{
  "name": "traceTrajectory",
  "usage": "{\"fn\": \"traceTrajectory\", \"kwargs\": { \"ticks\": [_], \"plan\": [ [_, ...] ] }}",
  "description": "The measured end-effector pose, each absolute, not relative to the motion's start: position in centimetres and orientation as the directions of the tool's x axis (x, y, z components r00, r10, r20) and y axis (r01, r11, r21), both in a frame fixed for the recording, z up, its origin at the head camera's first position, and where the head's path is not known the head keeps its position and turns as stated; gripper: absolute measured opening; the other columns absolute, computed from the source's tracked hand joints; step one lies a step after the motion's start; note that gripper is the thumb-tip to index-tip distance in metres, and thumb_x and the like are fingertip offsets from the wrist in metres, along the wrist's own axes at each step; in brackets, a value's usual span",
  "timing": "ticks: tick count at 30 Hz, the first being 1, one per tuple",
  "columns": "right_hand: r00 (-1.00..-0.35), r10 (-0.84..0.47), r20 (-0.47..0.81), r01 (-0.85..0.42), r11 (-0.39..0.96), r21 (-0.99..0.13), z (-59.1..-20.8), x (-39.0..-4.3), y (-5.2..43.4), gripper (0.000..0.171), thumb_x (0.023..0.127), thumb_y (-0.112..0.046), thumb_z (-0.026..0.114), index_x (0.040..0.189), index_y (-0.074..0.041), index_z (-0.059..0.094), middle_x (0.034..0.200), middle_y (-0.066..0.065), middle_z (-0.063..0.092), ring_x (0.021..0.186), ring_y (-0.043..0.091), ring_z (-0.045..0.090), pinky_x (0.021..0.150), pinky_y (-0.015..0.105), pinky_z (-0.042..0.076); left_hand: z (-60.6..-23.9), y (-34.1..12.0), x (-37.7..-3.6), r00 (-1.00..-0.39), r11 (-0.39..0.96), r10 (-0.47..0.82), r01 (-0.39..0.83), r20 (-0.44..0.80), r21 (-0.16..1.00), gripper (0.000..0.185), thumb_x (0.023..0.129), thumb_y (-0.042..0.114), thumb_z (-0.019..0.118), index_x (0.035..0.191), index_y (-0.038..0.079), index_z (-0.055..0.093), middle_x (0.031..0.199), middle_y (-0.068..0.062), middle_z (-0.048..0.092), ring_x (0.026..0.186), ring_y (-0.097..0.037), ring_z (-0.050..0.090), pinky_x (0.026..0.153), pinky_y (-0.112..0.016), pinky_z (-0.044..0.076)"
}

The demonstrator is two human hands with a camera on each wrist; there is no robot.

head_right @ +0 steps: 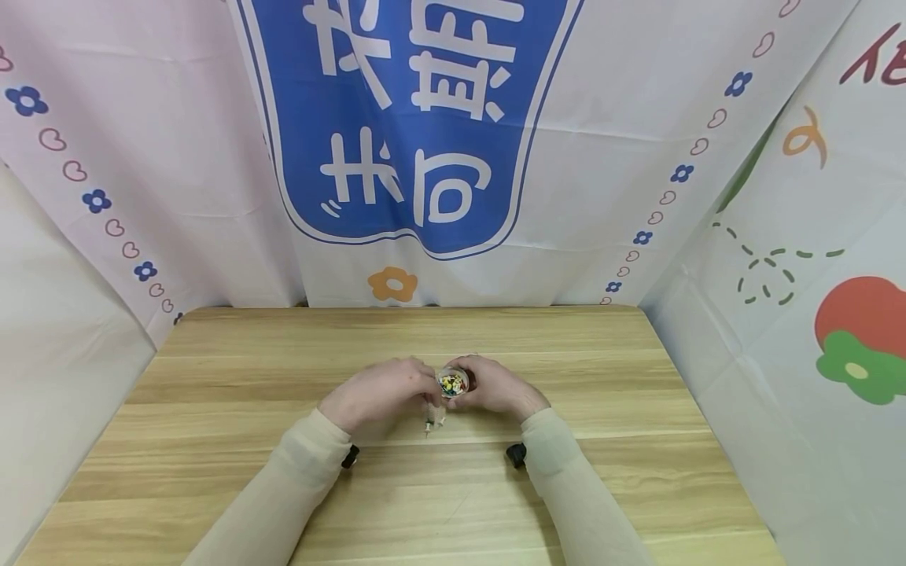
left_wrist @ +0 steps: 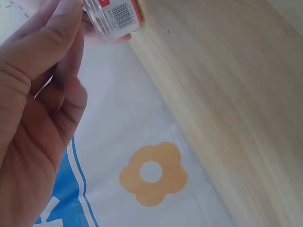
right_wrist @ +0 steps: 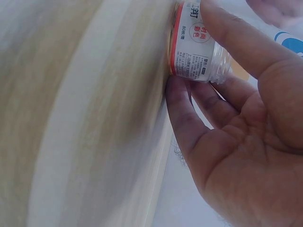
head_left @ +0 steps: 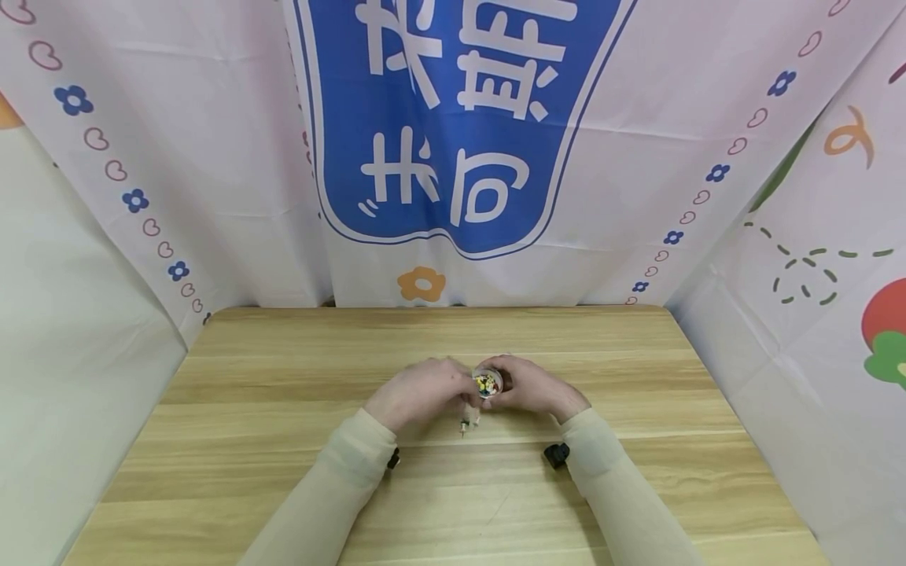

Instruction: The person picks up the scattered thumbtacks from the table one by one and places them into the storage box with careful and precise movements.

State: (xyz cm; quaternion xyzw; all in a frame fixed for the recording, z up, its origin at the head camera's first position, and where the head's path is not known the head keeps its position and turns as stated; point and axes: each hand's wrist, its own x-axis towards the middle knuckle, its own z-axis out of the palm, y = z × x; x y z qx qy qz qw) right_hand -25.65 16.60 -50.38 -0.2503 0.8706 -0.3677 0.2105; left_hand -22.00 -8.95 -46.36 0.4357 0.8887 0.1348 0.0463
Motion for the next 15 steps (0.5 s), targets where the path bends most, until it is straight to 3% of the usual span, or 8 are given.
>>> {"fn": "traceTrajectory", "kwargs": {
  "ticks": [5,9,15],
  "plan": [
    [-0.790,-0.585,-0.183,-0.277,0.608,-0.744,-50.3,-25.6,16.5,0.059,0.101,-0.019,0.095,0.154,-0.010,0.072,0.152,0.016,0.074,0.130,0.025,0.074,0.115,0.046,0.065,-46.5,-8.7,-22.3,-0.677,0.633,0.728,0.726,0.113,0.268,0.012,0.109,0.014,0.083,0.116,0.021,0.089,0.112,0.004,0.086,0.105,-0.015,0.080,0.098,-0.035,0.070],
    [-0.789,-0.587,-0.180,-0.282,0.607,-0.743,-50.3,-25.6,16.5,0.060,0.101,-0.019,0.095,0.156,-0.008,0.071,0.150,0.016,0.075,0.126,0.022,0.074,0.113,0.043,0.065,-46.9,-8.2,-22.3,-0.709,0.669,0.690,0.702,0.147,0.243,0.013,0.110,0.016,0.082,0.121,0.020,0.087,0.109,0.003,0.083,0.100,-0.014,0.077,0.092,-0.035,0.069],
    [-0.791,-0.585,-0.179,-0.282,0.608,-0.742,-50.4,-25.6,16.5,0.061,0.100,-0.020,0.096,0.155,-0.009,0.072,0.147,0.013,0.076,0.124,0.021,0.073,0.112,0.042,0.063,-47.4,-7.5,-22.1,-0.744,0.711,0.650,0.668,0.157,0.221,0.018,0.110,0.014,0.082,0.125,0.022,0.088,0.113,0.003,0.084,0.105,-0.017,0.078,0.095,-0.038,0.070]
  ]
}}
